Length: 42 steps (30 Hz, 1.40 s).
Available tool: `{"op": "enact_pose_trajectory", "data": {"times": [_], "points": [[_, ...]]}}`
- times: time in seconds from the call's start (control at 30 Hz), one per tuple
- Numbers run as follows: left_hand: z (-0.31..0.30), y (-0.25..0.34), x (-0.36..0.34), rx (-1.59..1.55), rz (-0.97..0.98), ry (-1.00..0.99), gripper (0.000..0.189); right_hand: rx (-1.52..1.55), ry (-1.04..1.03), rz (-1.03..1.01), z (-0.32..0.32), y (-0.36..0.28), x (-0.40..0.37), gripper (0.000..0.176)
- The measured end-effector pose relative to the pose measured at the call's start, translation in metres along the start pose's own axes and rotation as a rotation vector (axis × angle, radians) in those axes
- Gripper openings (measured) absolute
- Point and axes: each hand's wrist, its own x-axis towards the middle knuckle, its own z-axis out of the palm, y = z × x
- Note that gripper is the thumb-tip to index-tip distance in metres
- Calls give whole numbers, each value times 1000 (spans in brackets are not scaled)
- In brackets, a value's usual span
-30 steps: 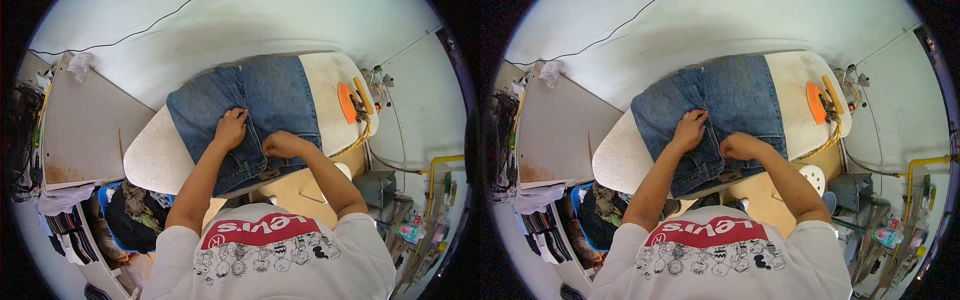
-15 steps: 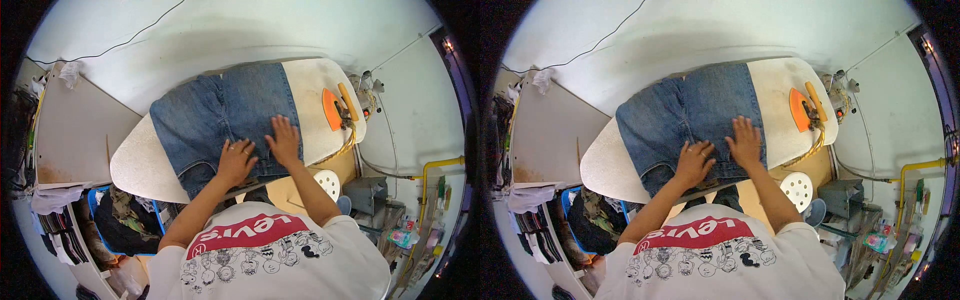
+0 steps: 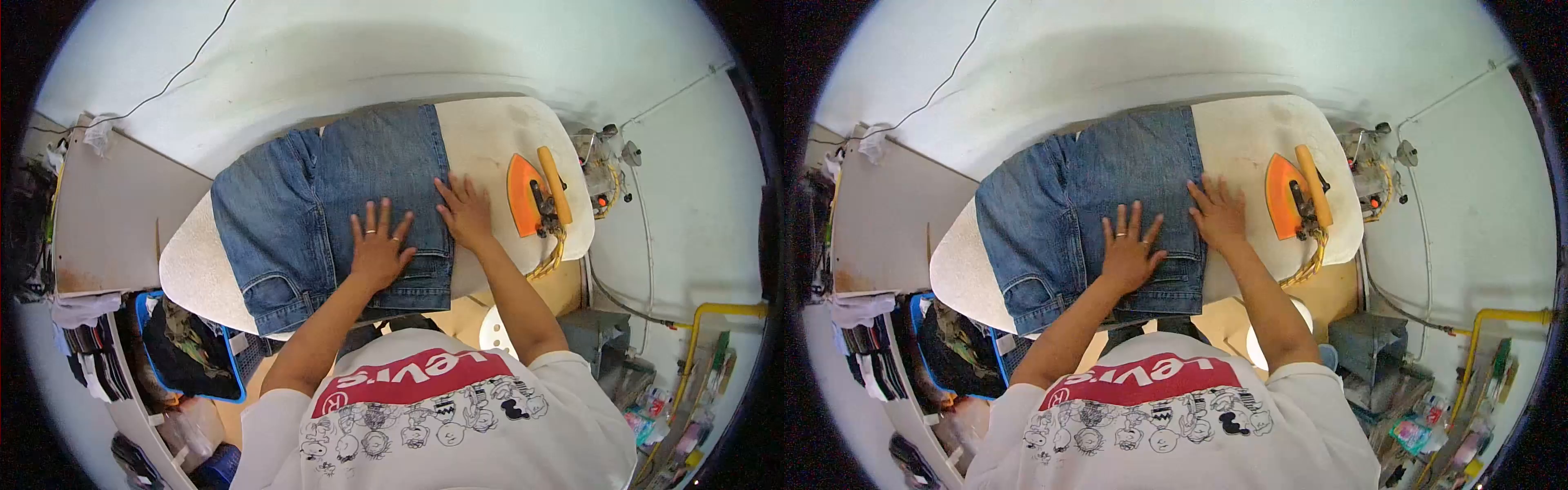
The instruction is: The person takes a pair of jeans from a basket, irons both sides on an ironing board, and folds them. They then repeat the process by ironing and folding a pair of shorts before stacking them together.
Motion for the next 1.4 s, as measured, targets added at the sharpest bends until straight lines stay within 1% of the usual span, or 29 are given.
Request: {"op": "enact_pose_trajectory", "data": {"times": [0.03,0.1,0.13,0.2,0.23,0.27,0.3,0.37,0.4,0.47,0.5,0.53,0.6,0.63,0.67,0.73,0.77,0.8,0.9,0.97,1.03,1.07,1.1,1.13,1.17,1.2,1.23,1.27,1.4], "points": [[-2,13,7,-53,23,-45,68,-2,-72,-1,-13,9,-5,61],[6,35,21,-96,29,-58,67,42,388,-12,-32,62,-18,60],[11,45,28,-106,74,-71,67,-67,637,-3,-18,118,-14,59],[16,64,40,-125,85,-75,67,-52,513,243,-69,154,-24,55],[13,72,46,-124,101,-113,66,188,372,309,-78,169,-28,49],[10,75,49,-126,118,-148,64,627,208,310,-49,215,-24,46],[6,71,50,-138,89,-136,64,622,194,280,-60,210,-18,46],[-7,59,50,-349,161,-194,59,964,-232,592,-91,188,-6,50],[-15,48,45,-363,132,-175,59,974,-200,575,-91,175,-5,49],[-39,9,20,-935,117,28,51,851,-118,400,-88,148,-4,55],[-56,-11,-2,-903,15,226,47,748,-15,267,-84,129,-5,61],[-72,-34,-28,-861,-82,413,43,801,-214,359,-122,83,-7,59],[-87,-81,-74,-510,-366,754,32,760,-326,195,-133,31,0,54],[-84,-108,-97,-290,-502,798,34,713,-405,111,-126,6,8,52],[-78,-132,-120,-212,-612,810,38,664,-480,27,-117,-20,17,51],[-56,-172,-156,-133,-812,798,47,464,-402,-252,-91,-76,34,55],[-44,-181,-168,-133,-902,771,52,443,-421,-292,-83,-100,45,54],[-44,-181,-175,-315,-1004,672,57,424,-442,-326,-77,-115,55,53],[-38,-188,-178,-540,-1067,474,58,501,-541,-381,-76,-128,74,58],[-27,-193,-175,-544,-1052,503,56,496,-620,-371,-73,-110,71,59],[-15,-202,-177,-423,-938,519,54,308,-699,-589,-78,-97,47,60],[-14,-207,-178,-478,-935,535,44,305,-702,-590,-82,-93,36,60],[-20,-209,-181,-481,-940,536,44,316,-647,-453,-88,-91,25,59],[-27,-209,-185,-740,-971,639,38,327,-592,-313,-90,-87,20,58],[-32,-209,-187,-1001,-989,738,32,324,-596,-311,-90,-83,22,58],[-29,-212,-188,-1084,-989,779,27,400,-498,-185,-91,-80,28,56],[-31,-211,-188,-1089,-986,779,27,472,-393,-60,-94,-79,34,55],[-32,-210,-188,-1103,-970,771,29,434,-425,-3,-100,-78,38,53],[-32,-210,-197,-1101,-1007,635,33,434,-535,-10,-102,-81,22,52]]}}
